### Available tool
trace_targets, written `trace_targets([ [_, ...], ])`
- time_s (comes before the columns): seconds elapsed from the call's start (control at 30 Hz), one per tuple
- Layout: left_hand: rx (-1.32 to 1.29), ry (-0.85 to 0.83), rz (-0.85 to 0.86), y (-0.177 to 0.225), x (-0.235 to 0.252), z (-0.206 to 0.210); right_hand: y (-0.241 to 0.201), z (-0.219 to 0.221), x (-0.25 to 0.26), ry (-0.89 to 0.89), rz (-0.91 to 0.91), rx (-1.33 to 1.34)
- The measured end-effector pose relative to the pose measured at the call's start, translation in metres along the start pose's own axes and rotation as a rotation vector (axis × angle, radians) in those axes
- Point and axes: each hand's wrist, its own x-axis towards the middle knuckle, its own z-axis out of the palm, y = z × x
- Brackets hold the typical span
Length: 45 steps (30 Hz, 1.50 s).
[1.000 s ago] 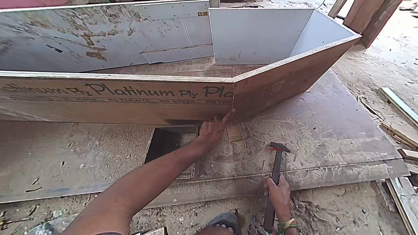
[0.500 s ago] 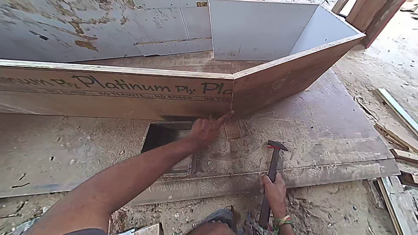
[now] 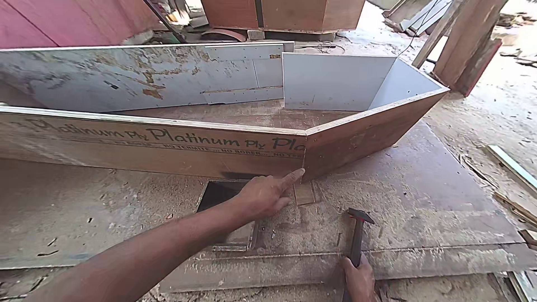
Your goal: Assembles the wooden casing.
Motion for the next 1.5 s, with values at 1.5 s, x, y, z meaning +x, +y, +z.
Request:
trace_targets([
  [1.5,0.231,0.687,-0.297,-0.086,-0.077,-0.079,0.004,-0.013,-0.008,-0.152,-0.086,0.338],
])
